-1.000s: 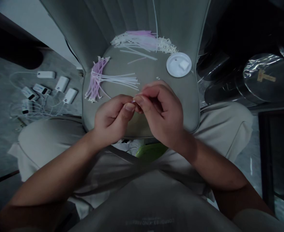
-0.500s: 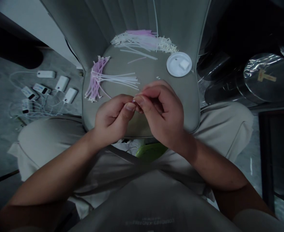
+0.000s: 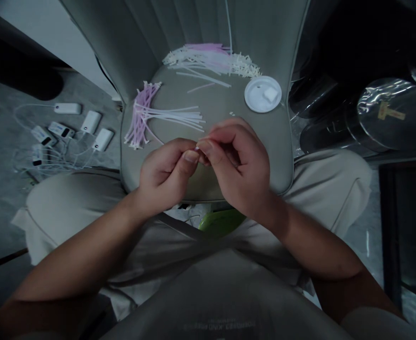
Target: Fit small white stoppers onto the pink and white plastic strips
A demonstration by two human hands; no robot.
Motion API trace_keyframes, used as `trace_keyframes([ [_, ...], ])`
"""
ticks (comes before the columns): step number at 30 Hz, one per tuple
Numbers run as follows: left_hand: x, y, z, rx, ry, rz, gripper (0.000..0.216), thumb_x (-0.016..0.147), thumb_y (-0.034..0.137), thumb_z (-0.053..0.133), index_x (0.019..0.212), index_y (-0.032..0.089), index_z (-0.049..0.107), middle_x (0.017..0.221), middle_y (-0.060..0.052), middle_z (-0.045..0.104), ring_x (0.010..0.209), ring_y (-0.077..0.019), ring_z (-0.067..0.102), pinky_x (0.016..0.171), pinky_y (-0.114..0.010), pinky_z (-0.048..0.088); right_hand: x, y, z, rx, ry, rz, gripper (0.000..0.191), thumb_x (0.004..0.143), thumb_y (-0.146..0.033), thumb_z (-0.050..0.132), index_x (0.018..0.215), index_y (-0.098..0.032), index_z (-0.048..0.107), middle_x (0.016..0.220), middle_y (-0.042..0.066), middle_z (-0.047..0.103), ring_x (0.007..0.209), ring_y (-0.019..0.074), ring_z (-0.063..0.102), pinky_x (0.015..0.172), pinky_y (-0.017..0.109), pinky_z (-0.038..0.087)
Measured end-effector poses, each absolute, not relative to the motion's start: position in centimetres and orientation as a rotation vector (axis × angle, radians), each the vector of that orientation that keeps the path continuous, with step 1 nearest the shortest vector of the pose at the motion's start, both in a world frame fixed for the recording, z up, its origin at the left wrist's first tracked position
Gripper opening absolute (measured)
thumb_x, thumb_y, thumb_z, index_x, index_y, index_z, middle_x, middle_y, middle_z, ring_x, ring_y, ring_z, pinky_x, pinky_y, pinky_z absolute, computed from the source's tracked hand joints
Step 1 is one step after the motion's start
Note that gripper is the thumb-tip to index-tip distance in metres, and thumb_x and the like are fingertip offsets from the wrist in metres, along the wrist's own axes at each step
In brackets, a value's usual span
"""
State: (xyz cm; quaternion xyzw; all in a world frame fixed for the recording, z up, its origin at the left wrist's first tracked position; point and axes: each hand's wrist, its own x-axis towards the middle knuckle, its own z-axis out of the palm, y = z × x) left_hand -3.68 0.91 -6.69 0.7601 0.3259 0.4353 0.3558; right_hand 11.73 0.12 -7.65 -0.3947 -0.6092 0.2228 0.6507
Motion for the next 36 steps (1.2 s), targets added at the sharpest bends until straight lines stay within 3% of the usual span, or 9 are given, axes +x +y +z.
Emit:
trace_keyframes([
  [13,-3.69,0.90,-6.86,1.894,0.819,1.133,0.027,0.104,0.032,0.045,0.089,0.017,0.063,0.083,-0.002,0.070,0.078,-0.0098,0.066,0.076,-0.022,0.052,11.91,0.03,-7.55,-0.902,-1.441,0.524,0.007,0.095,-0.026,0.066,0.088,-0.026,0.066,0.086,-0.001,0.065,0.080,0.0133,0.065,0.068,0.030,0.058],
  [23,-3.63,0.87,-6.58,1.917,0.827,1.153,0.028,0.104,0.031,0.045,0.088,0.018,0.063,0.078,-0.001,0.069,0.074,-0.0100,0.065,0.074,-0.023,0.053,11.48,-0.39,-7.11,-0.902,-1.352,0.543,0.007,0.093,-0.019,0.066,0.087,-0.022,0.068,0.086,0.001,0.065,0.078,0.0134,0.065,0.067,0.031,0.057],
  [36,-3.61,0.94,-6.69,1.989,0.884,1.097,0.035,0.105,0.037,0.042,0.089,0.017,0.065,0.081,-0.002,0.070,0.073,-0.0101,0.064,0.071,-0.022,0.051,11.15,-0.14,-7.86,-0.965,-1.359,0.313,0.006,0.092,-0.026,0.068,0.087,-0.027,0.067,0.085,0.001,0.067,0.083,0.0169,0.066,0.070,0.035,0.058],
])
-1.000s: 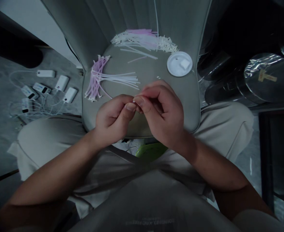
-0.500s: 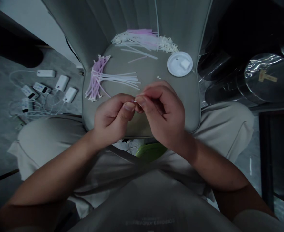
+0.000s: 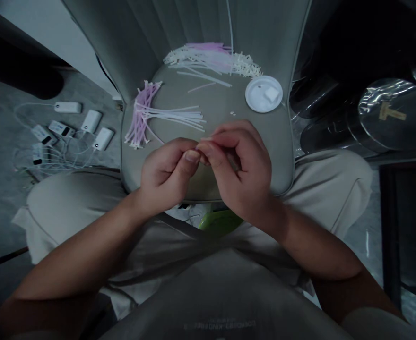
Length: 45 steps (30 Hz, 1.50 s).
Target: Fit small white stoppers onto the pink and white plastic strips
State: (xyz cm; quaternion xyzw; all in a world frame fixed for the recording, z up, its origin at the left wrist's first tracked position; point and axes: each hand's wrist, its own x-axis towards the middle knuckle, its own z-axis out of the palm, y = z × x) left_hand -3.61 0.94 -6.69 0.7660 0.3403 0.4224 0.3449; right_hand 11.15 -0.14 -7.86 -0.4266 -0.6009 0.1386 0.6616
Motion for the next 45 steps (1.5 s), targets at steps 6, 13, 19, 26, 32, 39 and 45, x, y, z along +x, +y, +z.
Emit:
trace_keyframes([
  [6,-3.6,0.9,-6.7,1.977,0.892,1.090,0.034,0.105,0.037,0.042,0.090,0.017,0.065,0.081,-0.002,0.070,0.072,-0.0101,0.064,0.070,-0.023,0.051,11.3,-0.1,-7.7,-0.921,-1.388,0.369,0.006,0.090,-0.021,0.069,0.087,-0.025,0.067,0.085,0.001,0.067,0.082,0.0168,0.064,0.069,0.035,0.056],
  [13,-3.7,0.9,-6.8,1.968,0.823,1.159,0.026,0.104,0.030,0.046,0.090,0.017,0.063,0.082,-0.001,0.069,0.073,-0.0089,0.064,0.070,-0.021,0.050,11.8,-0.5,-7.2,-0.971,-1.470,0.414,0.007,0.091,-0.022,0.068,0.090,-0.028,0.066,0.088,0.002,0.068,0.087,0.0198,0.066,0.074,0.039,0.059],
  [19,-3.7,0.9,-6.9,1.981,0.813,1.172,0.024,0.104,0.027,0.047,0.090,0.017,0.063,0.082,-0.001,0.070,0.075,-0.0085,0.064,0.071,-0.020,0.050,11.7,-0.4,-7.2,-0.976,-1.472,0.384,0.009,0.093,-0.020,0.065,0.088,-0.027,0.065,0.086,0.001,0.067,0.083,0.0177,0.066,0.071,0.037,0.058],
  [26,-3.7,0.8,-6.8,1.977,0.813,1.157,0.023,0.103,0.026,0.047,0.091,0.017,0.063,0.083,-0.002,0.070,0.076,-0.0090,0.066,0.070,-0.020,0.049,11.3,-0.2,-7.2,-0.898,-1.402,0.448,0.007,0.090,-0.017,0.068,0.085,-0.023,0.067,0.084,0.001,0.066,0.081,0.0143,0.063,0.070,0.033,0.053],
  [32,-3.7,1.0,-6.8,1.984,0.790,1.183,0.021,0.103,0.024,0.048,0.090,0.017,0.063,0.083,-0.002,0.070,0.076,-0.0085,0.065,0.068,-0.019,0.048,11.4,-0.3,-7.2,-0.892,-1.383,0.488,0.007,0.090,-0.018,0.069,0.086,-0.023,0.067,0.086,0.001,0.065,0.081,0.0149,0.062,0.070,0.035,0.053],
  [39,-3.9,1.0,-6.7,2.025,0.835,1.139,0.024,0.103,0.028,0.047,0.091,0.017,0.065,0.082,-0.003,0.070,0.074,-0.0096,0.066,0.069,-0.020,0.049,11.7,-0.2,-7.2,-0.925,-1.438,0.466,0.008,0.092,-0.019,0.066,0.085,-0.023,0.067,0.085,0.000,0.066,0.083,0.0150,0.063,0.073,0.035,0.054],
  [45,-4.1,1.2,-6.7,2.075,0.848,1.098,0.025,0.103,0.029,0.047,0.093,0.017,0.066,0.080,-0.002,0.071,0.074,-0.0100,0.066,0.069,-0.020,0.049,12.4,0.0,-7.0,-0.911,-1.525,0.503,0.008,0.092,-0.023,0.068,0.085,-0.024,0.065,0.085,0.000,0.066,0.082,0.0156,0.064,0.072,0.035,0.055],
])
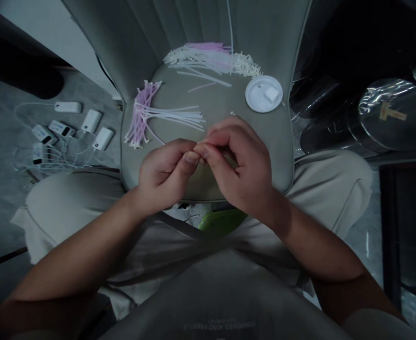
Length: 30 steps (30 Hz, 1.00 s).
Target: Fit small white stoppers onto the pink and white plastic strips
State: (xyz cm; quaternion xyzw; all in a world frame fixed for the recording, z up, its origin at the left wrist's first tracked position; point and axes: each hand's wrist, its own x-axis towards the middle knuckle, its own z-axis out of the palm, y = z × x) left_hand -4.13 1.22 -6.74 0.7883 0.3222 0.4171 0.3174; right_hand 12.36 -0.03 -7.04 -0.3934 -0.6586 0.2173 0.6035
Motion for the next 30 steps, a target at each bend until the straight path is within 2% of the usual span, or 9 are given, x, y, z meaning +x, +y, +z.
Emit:
trace_keyframes([
  [6,-4.4,1.3,-6.1,2.105,0.870,1.003,0.022,0.102,0.025,0.049,0.090,0.016,0.065,0.077,-0.001,0.069,0.070,-0.0091,0.064,0.067,-0.020,0.048,13.1,0.2,-6.6,-0.929,-1.615,0.571,0.014,0.093,-0.027,0.068,0.080,-0.025,0.064,0.083,0.000,0.065,0.083,0.0156,0.063,0.075,0.036,0.054],
  [11,-4.2,1.2,-5.4,2.051,0.965,0.917,0.029,0.102,0.032,0.049,0.087,0.016,0.067,0.071,0.000,0.065,0.064,-0.0092,0.058,0.063,-0.021,0.046,13.2,0.5,-6.7,-0.924,-1.598,0.605,0.016,0.093,-0.030,0.069,0.079,-0.024,0.064,0.082,-0.001,0.065,0.079,0.0147,0.062,0.072,0.034,0.053],
  [18,-4.3,1.6,-4.4,1.809,1.029,0.861,0.034,0.097,0.045,0.059,0.092,0.016,0.076,0.080,-0.001,0.073,0.073,-0.0118,0.063,0.067,-0.021,0.049,12.7,1.2,-7.5,-0.858,-1.465,0.750,0.016,0.091,-0.028,0.073,0.078,-0.022,0.065,0.079,-0.001,0.064,0.077,0.0118,0.062,0.069,0.028,0.052],
  [22,-4.5,1.6,-4.1,1.721,1.047,0.878,0.034,0.093,0.047,0.064,0.087,0.016,0.077,0.078,-0.001,0.073,0.073,-0.0124,0.064,0.066,-0.021,0.049,12.6,1.1,-7.6,-0.916,-1.447,0.780,0.021,0.090,-0.037,0.073,0.076,-0.023,0.063,0.079,-0.001,0.063,0.077,0.0143,0.062,0.070,0.032,0.053],
  [26,-4.6,1.6,-4.1,1.651,0.997,0.853,0.031,0.092,0.045,0.066,0.081,0.018,0.076,0.064,0.001,0.064,0.067,-0.0121,0.062,0.065,-0.022,0.049,12.9,1.1,-7.6,-0.948,-1.531,0.787,0.026,0.091,-0.045,0.070,0.076,-0.025,0.063,0.080,0.000,0.063,0.078,0.0155,0.062,0.074,0.035,0.055],
  [30,-4.6,2.2,-4.3,1.508,0.933,0.809,0.032,0.089,0.049,0.069,0.076,0.021,0.077,0.047,0.004,0.045,0.047,-0.0083,0.044,0.049,-0.022,0.038,13.3,1.4,-7.9,-0.906,-1.554,0.813,0.026,0.091,-0.048,0.069,0.076,-0.027,0.063,0.078,-0.001,0.064,0.076,0.0144,0.062,0.071,0.033,0.054],
])
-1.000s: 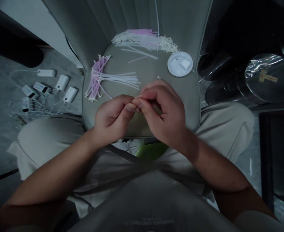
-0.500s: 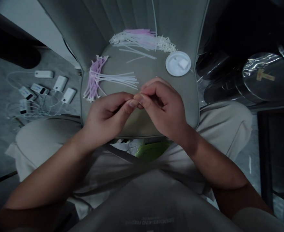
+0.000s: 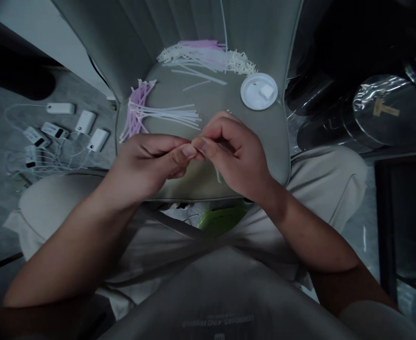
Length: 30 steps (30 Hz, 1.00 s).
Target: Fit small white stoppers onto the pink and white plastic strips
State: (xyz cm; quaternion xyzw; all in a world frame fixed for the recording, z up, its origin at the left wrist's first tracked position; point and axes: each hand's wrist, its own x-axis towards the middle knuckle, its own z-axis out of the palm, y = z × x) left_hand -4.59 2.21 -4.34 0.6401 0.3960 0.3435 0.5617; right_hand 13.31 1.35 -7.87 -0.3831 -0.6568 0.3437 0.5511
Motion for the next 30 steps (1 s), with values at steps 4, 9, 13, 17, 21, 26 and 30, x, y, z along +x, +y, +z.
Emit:
trace_keyframes([
  [4,-4.2,2.9,-4.5,1.502,0.992,0.785,0.036,0.084,0.053,0.073,0.073,0.019,0.076,0.046,0.005,0.044,0.044,-0.0063,0.035,0.043,-0.022,0.029,13.2,1.5,-8.0,-0.909,-1.471,0.774,0.031,0.093,-0.049,0.066,0.074,-0.025,0.060,0.073,-0.003,0.062,0.071,0.0124,0.060,0.064,0.030,0.052],
  [9,-3.7,2.7,-5.1,1.490,1.139,0.979,0.031,0.078,0.047,0.081,0.073,0.018,0.073,0.057,0.004,0.054,0.050,-0.0059,0.039,0.045,-0.021,0.030,12.7,1.7,-8.4,-0.937,-1.426,0.725,0.028,0.093,-0.045,0.067,0.075,-0.025,0.063,0.072,-0.003,0.059,0.068,0.0107,0.056,0.059,0.028,0.047],
  [13,-3.5,1.8,-5.9,1.430,1.121,1.069,0.031,0.083,0.046,0.077,0.071,0.018,0.069,0.056,0.004,0.052,0.051,-0.0064,0.039,0.047,-0.023,0.032,12.6,1.7,-8.5,-0.902,-1.432,0.641,0.024,0.093,-0.045,0.068,0.077,-0.026,0.064,0.073,-0.003,0.058,0.068,0.0115,0.056,0.057,0.029,0.045],
  [17,-3.2,1.7,-5.6,1.206,1.003,1.014,0.037,0.082,0.048,0.078,0.066,0.019,0.061,0.053,0.005,0.043,0.047,-0.0062,0.035,0.042,-0.023,0.028,12.8,1.5,-8.0,-0.874,-1.472,0.708,0.022,0.091,-0.041,0.071,0.079,-0.024,0.063,0.078,-0.002,0.058,0.075,0.0134,0.056,0.063,0.031,0.047],
  [21,-3.1,2.5,-4.2,0.915,0.944,0.781,0.038,0.077,0.037,0.083,0.061,0.017,0.055,0.052,0.007,0.032,0.045,-0.0024,0.027,0.039,-0.018,0.023,12.9,1.4,-7.9,-0.870,-1.480,0.751,0.018,0.094,-0.038,0.067,0.082,-0.025,0.063,0.080,-0.001,0.059,0.077,0.0141,0.057,0.067,0.032,0.048],
  [26,-3.4,3.0,-4.6,1.038,1.027,0.830,0.036,0.080,0.042,0.081,0.065,0.016,0.062,0.050,0.007,0.037,0.042,-0.0015,0.030,0.039,-0.017,0.024,12.4,1.3,-8.1,-0.916,-1.409,0.734,0.020,0.095,-0.036,0.067,0.079,-0.024,0.063,0.077,-0.002,0.057,0.072,0.0118,0.054,0.063,0.029,0.045],
  [30,-3.4,2.5,-5.6,1.328,1.127,0.984,0.028,0.083,0.044,0.077,0.075,0.019,0.069,0.055,0.004,0.049,0.046,-0.0051,0.037,0.040,-0.020,0.028,11.9,1.3,-8.1,-1.003,-1.340,0.729,0.028,0.094,-0.039,0.067,0.074,-0.021,0.060,0.072,-0.004,0.052,0.068,0.0096,0.050,0.062,0.026,0.042],
])
